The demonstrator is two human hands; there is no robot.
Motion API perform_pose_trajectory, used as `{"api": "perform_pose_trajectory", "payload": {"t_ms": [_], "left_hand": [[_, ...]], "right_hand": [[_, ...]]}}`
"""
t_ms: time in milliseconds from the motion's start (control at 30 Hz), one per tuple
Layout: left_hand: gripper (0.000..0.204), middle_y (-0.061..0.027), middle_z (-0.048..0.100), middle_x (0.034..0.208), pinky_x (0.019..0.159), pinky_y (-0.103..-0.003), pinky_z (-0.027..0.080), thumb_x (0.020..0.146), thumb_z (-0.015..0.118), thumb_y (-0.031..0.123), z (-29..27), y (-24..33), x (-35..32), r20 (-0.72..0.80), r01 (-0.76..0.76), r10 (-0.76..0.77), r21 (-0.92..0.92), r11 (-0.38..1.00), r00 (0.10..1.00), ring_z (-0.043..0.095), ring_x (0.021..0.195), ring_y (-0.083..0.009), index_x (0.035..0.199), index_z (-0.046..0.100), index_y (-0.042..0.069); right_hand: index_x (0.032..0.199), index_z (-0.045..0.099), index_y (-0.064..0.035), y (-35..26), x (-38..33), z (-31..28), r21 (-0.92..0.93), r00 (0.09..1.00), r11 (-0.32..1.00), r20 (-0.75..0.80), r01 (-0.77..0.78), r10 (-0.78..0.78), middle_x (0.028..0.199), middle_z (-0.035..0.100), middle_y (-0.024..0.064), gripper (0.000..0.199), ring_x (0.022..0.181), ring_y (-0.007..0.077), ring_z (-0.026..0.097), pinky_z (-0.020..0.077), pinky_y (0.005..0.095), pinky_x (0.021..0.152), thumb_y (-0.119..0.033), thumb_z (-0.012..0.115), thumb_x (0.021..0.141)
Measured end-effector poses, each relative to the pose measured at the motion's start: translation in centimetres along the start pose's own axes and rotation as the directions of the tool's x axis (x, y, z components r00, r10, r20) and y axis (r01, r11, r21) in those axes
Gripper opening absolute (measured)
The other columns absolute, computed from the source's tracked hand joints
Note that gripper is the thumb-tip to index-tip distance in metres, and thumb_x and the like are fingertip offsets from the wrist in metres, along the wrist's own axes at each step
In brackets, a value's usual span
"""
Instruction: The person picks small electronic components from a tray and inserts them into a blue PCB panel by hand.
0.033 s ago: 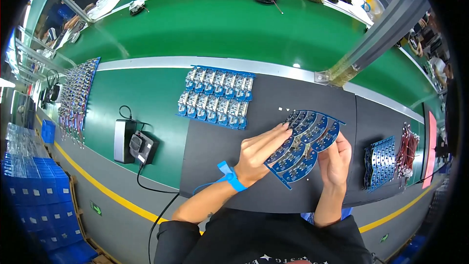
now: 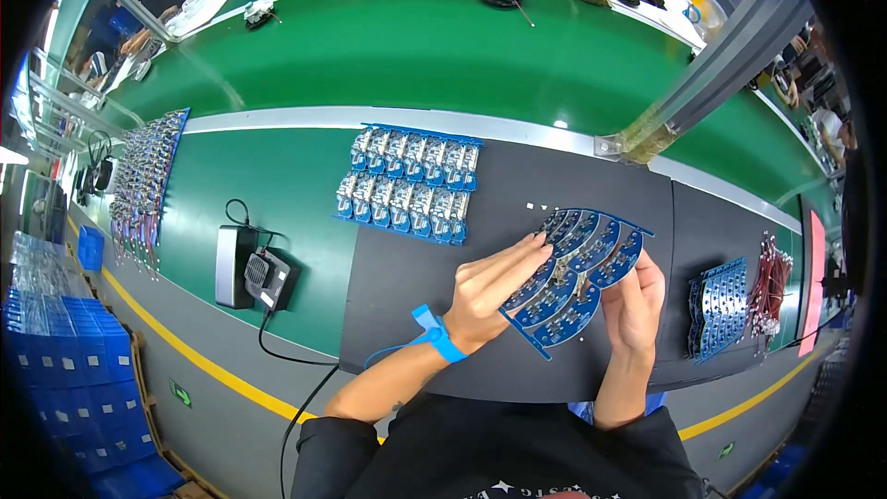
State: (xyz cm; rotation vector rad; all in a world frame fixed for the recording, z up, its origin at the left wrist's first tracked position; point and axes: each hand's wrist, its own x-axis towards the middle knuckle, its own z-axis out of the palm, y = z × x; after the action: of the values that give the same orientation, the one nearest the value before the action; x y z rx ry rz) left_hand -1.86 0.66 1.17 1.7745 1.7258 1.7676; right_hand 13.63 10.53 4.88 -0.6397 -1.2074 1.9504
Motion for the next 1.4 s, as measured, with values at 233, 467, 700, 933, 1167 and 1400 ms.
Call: {"api": "perform_pose_trajectory", "payload": {"t_ms": [233,467,700,933,1167,1400], "left_hand": [[0.040,-0.0222,0.062,0.105,0.080,-0.036,0.053,0.068,0.069,0.005,0.2,0.3,-0.1,-0.045,0.046,-0.050,-0.091,0.995,0.998,0.062,0.096,-0.0337,0.106,0.061,-0.004],[0.032,-0.0185,0.065,0.099,0.075,-0.029,0.053,0.072,0.068,0.001,-0.1,0.3,0.0,-0.073,0.027,-0.033,-0.082,0.996,0.997,0.066,0.088,-0.0264,0.103,0.062,-0.006],[0.022,-0.0060,0.065,0.093,0.067,-0.022,0.049,0.081,0.062,-0.006,-0.1,0.1,0.2,-0.363,0.286,-0.574,-0.601,0.746,0.734,0.060,0.081,-0.0082,0.102,0.060,-0.006],[0.018,-0.0013,0.061,0.097,0.075,-0.021,0.044,0.091,0.054,0.009,-0.1,-1.0,0.2,-0.198,0.277,-0.744,-0.842,0.462,0.638,0.054,0.086,-0.0050,0.106,0.057,-0.001],[0.016,-0.0022,0.062,0.096,0.075,-0.021,0.044,0.088,0.056,0.005,-2.0,-1.4,0.9,-0.281,0.173,-0.711,-0.852,0.493,0.644,0.055,0.085,-0.0060,0.103,0.059,-0.001],[0.037,-0.0162,0.064,0.092,0.057,-0.029,0.056,0.088,0.058,0.027,-8.9,-0.7,-0.9,-0.043,0.617,-0.860,-0.679,0.399,0.508,0.067,0.069,-0.0242,0.103,0.053,-0.007]], "right_hand": [[0.108,0.051,0.0055,-0.4,0.1,-0.4,-0.053,0.999,0.999,0.042,0.012,-0.009,0.091,0.063,0.0117,0.025,0.072,0.0151,0.062,0.0523,0.0268,0.063,-0.014,0.050,0.093],[0.095,0.051,0.0029,-0.4,0.2,-0.8,-0.054,0.986,0.998,0.164,-0.025,0.034,0.080,0.060,0.0102,0.016,0.068,0.0158,0.060,0.0506,0.0279,0.062,-0.013,0.049,0.093],[0.087,0.056,0.0041,2.3,0.3,-2.2,-0.602,0.999,0.797,-0.053,-0.040,0.010,0.071,0.057,0.0050,0.015,0.060,0.0094,0.056,0.0466,0.0221,0.056,-0.010,0.053,0.090],[0.105,0.059,0.0063,2.6,1.8,0.6,-0.811,0.996,0.585,-0.042,0.012,-0.077,0.078,0.061,0.0066,0.027,0.063,0.0063,0.053,0.0397,0.0189,0.051,-0.015,0.054,0.091],[0.113,0.048,0.0051,4.2,7.2,5.9,-0.223,0.950,0.937,0.099,-0.268,0.295,0.091,0.064,0.0118,0.033,0.075,0.0153,0.062,0.0516,0.0267,0.064,-0.008,0.060,0.085],[0.115,0.045,0.0054,5.4,9.7,10.7,-0.134,0.929,0.940,0.161,-0.314,0.334,0.092,0.064,0.0133,0.035,0.076,0.0176,0.063,0.0518,0.0279,0.068,-0.007,0.059,0.085]]}}
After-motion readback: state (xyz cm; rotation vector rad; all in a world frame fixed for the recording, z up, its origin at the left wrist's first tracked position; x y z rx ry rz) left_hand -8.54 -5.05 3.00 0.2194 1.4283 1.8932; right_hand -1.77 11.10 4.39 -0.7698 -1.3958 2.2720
